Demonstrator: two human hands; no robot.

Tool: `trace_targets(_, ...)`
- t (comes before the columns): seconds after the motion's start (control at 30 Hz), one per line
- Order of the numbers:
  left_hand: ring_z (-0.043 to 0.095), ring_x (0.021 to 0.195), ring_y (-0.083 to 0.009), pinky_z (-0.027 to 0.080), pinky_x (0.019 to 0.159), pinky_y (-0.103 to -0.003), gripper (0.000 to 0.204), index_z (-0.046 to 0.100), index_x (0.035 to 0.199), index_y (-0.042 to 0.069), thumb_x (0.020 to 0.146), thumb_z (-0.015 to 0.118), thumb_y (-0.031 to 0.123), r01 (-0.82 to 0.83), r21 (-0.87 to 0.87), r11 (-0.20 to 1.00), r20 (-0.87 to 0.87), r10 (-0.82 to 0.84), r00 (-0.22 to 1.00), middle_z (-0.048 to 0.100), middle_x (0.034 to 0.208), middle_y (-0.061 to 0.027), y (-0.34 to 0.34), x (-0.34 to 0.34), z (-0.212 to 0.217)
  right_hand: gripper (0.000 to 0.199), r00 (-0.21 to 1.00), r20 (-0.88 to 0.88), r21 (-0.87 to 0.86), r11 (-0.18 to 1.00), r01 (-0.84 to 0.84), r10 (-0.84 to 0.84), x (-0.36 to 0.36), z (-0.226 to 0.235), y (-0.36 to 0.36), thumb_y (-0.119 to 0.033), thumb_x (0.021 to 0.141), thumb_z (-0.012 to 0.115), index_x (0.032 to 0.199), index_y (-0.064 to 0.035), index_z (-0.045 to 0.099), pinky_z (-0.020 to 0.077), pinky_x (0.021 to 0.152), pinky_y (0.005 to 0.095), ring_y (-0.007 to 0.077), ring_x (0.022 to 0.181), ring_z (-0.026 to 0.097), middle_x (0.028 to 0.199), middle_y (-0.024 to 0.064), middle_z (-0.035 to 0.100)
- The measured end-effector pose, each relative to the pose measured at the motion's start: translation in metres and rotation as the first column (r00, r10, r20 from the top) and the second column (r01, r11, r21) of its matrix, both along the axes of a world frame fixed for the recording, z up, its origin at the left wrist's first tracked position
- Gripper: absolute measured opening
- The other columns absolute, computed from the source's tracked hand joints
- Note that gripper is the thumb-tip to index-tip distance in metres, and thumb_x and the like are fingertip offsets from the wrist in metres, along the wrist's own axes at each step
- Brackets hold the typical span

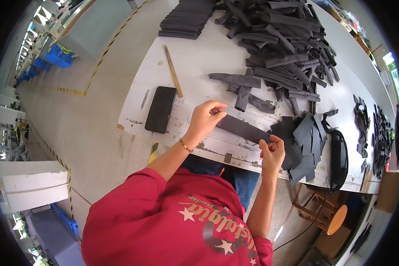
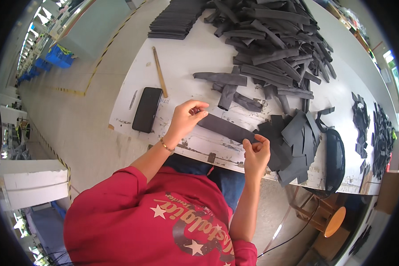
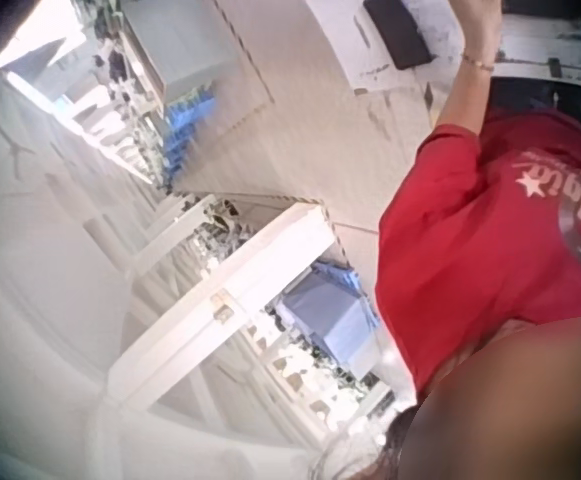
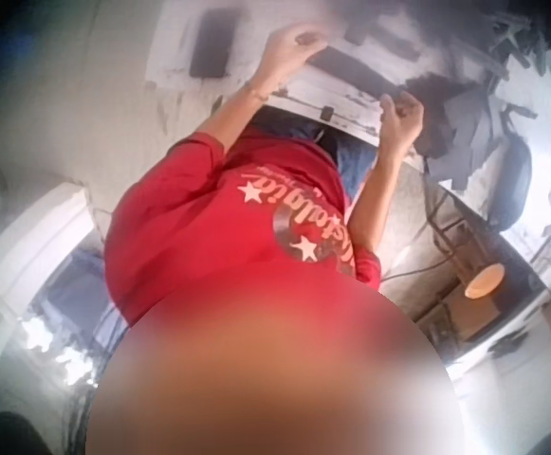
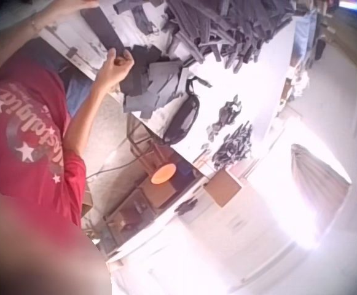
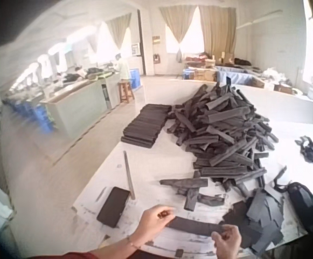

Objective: Inspect and sort long grey foam strips on a manufacturing workbench.

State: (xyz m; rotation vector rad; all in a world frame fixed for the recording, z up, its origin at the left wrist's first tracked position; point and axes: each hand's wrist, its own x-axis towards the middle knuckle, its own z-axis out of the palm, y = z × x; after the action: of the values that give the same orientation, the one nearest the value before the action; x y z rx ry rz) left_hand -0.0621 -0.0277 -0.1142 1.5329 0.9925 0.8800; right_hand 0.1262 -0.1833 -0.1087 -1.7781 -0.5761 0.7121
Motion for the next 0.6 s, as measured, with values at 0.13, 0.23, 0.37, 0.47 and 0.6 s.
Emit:
trace_targets(0.13,0.057,0.069,-0.0084,0.049,0.065,-0.024,0.02,0.07,0.101,0.002,0.081,0.072,0.006,0.018,0.085,0.996,-0.096,-0.01,0.995,0.068,0.082,-0.0038,0.011,-0.007,-0.013,0.036,0.989,0.143,-0.078,0.997,-0.022,0.033,-0.003,-0.014,0.006,-0.009,0.082,0.073,0.11,0.0037,0.054,0.0372,0.047,0.0215,0.0068,0.052,0.048,0.062,0.0014,0.055)
trace_targets(0.23,0.059,0.071,-0.0101,0.05,0.068,-0.025,0.018,0.071,0.099,0.002,0.081,0.072,0.007,0.046,0.065,0.997,-0.169,-0.034,0.985,0.069,0.082,-0.0053,0.018,-0.009,-0.012,0.037,0.974,0.227,-0.135,0.991,0.02,0.012,-0.003,-0.015,0.012,-0.011,0.076,0.076,0.106,0.0015,0.058,0.0417,0.057,0.0266,0.01,0.057,0.049,0.063,0.0026,0.055)
trace_targets(0.37,0.062,0.072,-0.0133,0.051,0.069,-0.027,0.017,0.071,0.096,0.002,0.081,0.072,0.009,0.101,0.033,0.994,-0.196,-0.093,0.976,0.07,0.081,-0.0073,0.021,-0.011,-0.01,0.037,0.97,0.241,-0.183,0.983,0.005,0.039,0.0,-0.011,0.015,-0.012,0.076,0.076,0.106,0.0009,0.059,0.0432,0.059,0.0282,0.0112,0.059,0.051,0.063,0.0035,0.056)
trace_targets(0.47,0.063,0.072,-0.016,0.051,0.068,-0.029,0.016,0.071,0.094,0.003,0.08,0.072,0.011,0.101,-0.018,0.995,-0.197,-0.102,0.975,0.07,0.081,-0.008,0.021,-0.011,-0.012,0.037,0.957,0.285,-0.208,0.978,-0.001,0.062,0.001,-0.012,0.014,-0.014,0.077,0.076,0.107,0.0003,0.059,0.044,0.06,0.0297,0.0134,0.059,0.053,0.063,0.0043,0.057)
trace_targets(0.6,0.065,0.073,-0.0195,0.051,0.067,-0.03,0.017,0.071,0.09,0.002,0.081,0.073,0.016,0.08,0.392,0.917,-0.344,0.065,0.937,0.07,0.081,-0.0096,0.025,0.0,-0.013,0.038,0.874,0.48,-0.3,0.951,0.08,0.078,-0.016,0.013,0.015,-0.021,0.079,0.077,0.106,-0.0009,0.059,0.0454,0.06,0.0337,0.0215,0.058,0.056,0.062,0.0079,0.057)
